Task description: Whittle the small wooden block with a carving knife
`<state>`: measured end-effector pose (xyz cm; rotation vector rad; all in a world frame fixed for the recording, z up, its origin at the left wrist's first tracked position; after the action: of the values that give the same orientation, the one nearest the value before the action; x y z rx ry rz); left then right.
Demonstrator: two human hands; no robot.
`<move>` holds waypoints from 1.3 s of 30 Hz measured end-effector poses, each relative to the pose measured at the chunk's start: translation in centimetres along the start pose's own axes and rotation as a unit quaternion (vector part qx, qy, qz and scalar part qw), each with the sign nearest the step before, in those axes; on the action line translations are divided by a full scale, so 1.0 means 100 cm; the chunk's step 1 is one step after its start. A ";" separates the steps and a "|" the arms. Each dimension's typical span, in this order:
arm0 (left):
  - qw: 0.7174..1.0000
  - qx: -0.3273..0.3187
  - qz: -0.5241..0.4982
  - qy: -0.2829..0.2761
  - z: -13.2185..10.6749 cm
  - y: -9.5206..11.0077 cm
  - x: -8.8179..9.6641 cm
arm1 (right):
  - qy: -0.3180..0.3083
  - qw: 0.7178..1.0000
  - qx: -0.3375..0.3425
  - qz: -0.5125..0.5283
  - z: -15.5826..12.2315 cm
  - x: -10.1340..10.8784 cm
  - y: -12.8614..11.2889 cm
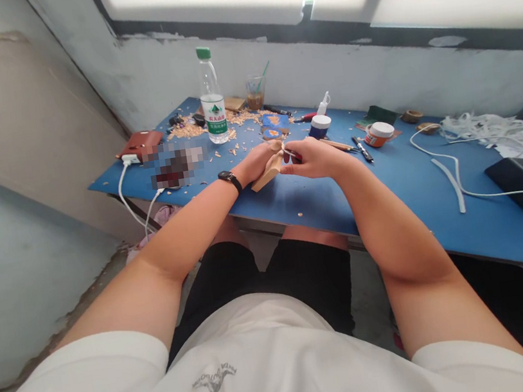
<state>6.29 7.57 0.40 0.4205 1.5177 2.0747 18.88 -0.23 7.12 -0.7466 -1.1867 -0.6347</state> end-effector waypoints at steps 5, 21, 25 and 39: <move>0.998 -0.032 0.057 -0.003 -0.004 0.011 0.003 | -0.039 0.999 0.007 0.037 -0.002 -0.001 -0.003; 0.992 -0.066 0.100 0.024 -0.018 0.038 -0.004 | -0.097 0.990 -0.013 0.098 -0.009 0.001 -0.001; 0.986 -0.087 0.135 0.048 -0.026 0.053 -0.006 | -0.124 0.981 -0.026 0.148 -0.012 0.001 -0.003; 0.906 -0.253 0.340 0.008 -0.031 0.060 -0.008 | -0.109 0.981 -0.007 0.162 -0.010 0.002 0.004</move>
<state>3.89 3.29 5.15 0.8060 0.8211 2.8939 19.86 -0.79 7.07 -1.0158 -1.2256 -0.2956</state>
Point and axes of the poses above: each hand's wrist, its own z-axis towards the middle knuckle, its own x-axis out of the back of the hand, y = z × x, the point moved 9 cm from there along z, towards the middle knuckle, and after that the axes turned 14 degrees about -z, right-handed, at the moved point
